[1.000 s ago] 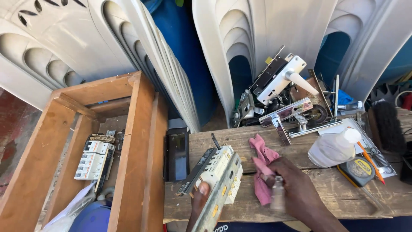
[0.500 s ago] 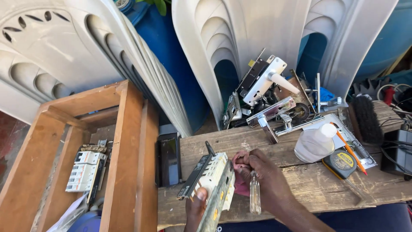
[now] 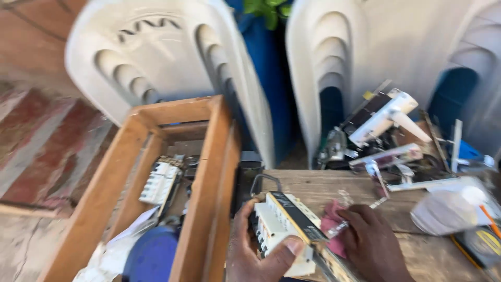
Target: Disassembling a lock mechanism and electrical circuit breakers using a screwdriver and cloth.
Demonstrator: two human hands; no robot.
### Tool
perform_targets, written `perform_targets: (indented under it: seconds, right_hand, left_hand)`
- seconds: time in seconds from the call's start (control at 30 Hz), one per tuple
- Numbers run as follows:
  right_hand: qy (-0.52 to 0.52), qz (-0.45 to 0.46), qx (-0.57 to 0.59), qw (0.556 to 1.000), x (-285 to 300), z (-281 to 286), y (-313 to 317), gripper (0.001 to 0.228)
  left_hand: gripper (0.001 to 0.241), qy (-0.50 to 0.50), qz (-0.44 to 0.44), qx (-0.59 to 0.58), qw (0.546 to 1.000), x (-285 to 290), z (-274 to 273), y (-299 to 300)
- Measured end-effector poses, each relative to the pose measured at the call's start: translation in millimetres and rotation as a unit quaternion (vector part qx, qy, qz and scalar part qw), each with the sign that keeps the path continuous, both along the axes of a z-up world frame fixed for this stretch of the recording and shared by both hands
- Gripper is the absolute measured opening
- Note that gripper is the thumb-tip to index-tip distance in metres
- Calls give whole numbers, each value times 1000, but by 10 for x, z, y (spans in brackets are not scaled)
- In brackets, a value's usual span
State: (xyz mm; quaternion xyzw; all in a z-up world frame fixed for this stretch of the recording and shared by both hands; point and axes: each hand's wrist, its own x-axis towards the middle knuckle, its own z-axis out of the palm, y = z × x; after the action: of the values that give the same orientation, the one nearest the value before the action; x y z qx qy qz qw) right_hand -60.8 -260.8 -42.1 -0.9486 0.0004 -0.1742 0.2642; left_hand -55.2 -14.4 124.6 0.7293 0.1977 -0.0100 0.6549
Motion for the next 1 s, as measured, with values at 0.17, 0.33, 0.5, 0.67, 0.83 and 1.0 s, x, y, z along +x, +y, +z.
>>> perform_targets:
  seconds: [0.17,0.33,0.5,0.67,0.83,1.0]
  right_hand:
    - [0,-64,-41,997,-15,-409,-31,47]
    - [-117,-42,-69,990,252,-596,-199,49]
    - [-128,-48,186,973,469,-152,116,32]
    - [103,-44,407,906,819,779,470,41]
    - [181,-12,423,888,1094,1694,1195,63]
    - [19,67,465,882,1089,2065,2198,46]
  left_hand:
    - [104,-51,11,-90,995,21,669,302]
    - [107,-2,1,204,979,273,1312,858]
    - [109,9,10,294,956,627,1553,1345]
    - [111,-4,29,272,962,1076,1584,1747]
    - [113,-29,24,321,946,1740,1353,2151]
    - [117,9,-5,389,921,2640,853,2422]
